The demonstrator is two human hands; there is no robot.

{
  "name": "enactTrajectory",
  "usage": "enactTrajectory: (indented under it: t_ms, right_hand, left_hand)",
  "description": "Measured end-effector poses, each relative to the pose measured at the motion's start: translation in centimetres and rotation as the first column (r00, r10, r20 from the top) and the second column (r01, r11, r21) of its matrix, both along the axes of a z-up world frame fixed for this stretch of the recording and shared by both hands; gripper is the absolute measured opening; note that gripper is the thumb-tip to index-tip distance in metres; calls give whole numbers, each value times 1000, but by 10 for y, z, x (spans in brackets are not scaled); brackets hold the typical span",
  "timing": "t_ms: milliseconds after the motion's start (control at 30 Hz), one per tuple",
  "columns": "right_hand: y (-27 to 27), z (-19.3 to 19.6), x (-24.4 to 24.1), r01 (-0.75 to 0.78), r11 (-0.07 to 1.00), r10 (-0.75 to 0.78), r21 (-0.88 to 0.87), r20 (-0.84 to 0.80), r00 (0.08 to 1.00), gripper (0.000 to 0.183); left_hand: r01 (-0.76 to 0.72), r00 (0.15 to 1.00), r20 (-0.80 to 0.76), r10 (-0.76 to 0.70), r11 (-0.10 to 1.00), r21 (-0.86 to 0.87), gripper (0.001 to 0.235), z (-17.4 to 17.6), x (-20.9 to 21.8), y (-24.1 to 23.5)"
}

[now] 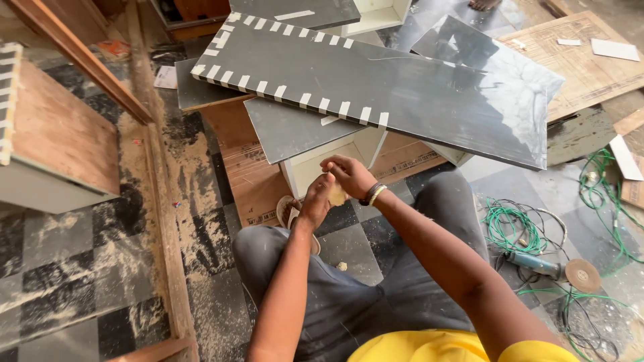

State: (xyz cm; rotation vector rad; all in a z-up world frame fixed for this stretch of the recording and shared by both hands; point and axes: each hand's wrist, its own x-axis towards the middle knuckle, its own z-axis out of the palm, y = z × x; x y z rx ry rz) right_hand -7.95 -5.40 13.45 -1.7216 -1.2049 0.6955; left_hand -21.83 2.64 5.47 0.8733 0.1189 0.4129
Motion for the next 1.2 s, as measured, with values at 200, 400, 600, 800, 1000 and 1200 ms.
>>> enactTrajectory:
  t_ms: [200,400,600,800,1000,1200]
  right_hand:
    - [-83,35,47,99,992,-97,-76,32,995,37]
    - [-150,-77,188,245,969,-203,-10,-596,777,37]
    - [-113,-71,208,237,969,-247,-72,-369,896,38]
    - [-73,-136,223,264,941,-322,-212,-804,501,46]
    - [-62,-137,227,556,711,-399,-431,-898,-186,61]
    - [-65,-166,258,716,574,-350,-399,-909,-226,67]
  left_hand:
    - [-242,940,-209,271,958,156,60,-60,15,14]
    - [-354,839,-334,430,896,267,36,-27,39,-9]
    - [-333,610,-623,489,872,359,63,-112,46,9]
    - [-373,775,-487,403,913,163,47,-121,31,41]
    - [-454,706,-503,498,864,219,65,-50,103,96]
    - [-474,607,-603,517,845,246,69,-16,179,126]
